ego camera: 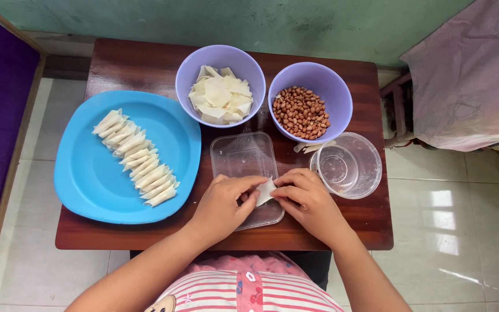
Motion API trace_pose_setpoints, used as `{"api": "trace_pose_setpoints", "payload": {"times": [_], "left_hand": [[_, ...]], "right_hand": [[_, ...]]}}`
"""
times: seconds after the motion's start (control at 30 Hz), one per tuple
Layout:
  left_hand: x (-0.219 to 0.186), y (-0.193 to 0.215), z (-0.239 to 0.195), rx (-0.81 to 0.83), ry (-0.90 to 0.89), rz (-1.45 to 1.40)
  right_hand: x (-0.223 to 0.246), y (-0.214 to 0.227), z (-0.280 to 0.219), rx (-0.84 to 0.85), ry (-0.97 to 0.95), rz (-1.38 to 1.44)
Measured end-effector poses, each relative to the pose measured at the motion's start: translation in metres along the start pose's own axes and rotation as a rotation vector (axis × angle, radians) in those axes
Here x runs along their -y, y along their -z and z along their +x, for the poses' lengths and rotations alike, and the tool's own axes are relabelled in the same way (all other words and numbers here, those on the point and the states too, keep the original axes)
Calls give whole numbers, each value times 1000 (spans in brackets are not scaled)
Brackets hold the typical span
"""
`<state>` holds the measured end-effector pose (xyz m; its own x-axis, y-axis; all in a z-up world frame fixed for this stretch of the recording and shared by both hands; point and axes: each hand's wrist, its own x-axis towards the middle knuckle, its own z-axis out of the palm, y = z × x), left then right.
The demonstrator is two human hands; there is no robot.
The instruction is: The person places a square wrapper on a clear plastic tray, adds peanuts from a bowl, and folds the wrapper into a triangular packet. The finished packets are placed on a blue plate. The person repeats this process multiple times.
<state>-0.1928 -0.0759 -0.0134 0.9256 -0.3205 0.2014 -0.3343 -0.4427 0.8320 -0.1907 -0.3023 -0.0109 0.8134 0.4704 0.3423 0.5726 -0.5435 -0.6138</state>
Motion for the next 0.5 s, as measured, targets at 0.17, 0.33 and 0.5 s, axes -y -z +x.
{"api": "trace_pose_setpoints", "payload": {"times": [0.17,0.33,0.5], "left_hand": [[5,-4,-2,-3,-103,29],[6,-3,-5,-10,-163,86],[-11,14,-15,178,25,397]], "right_hand": [[-3,5,-1,-8,-17,18],[2,5,-1,-19,-22,17],[11,4,1,-42,1,45]]}}
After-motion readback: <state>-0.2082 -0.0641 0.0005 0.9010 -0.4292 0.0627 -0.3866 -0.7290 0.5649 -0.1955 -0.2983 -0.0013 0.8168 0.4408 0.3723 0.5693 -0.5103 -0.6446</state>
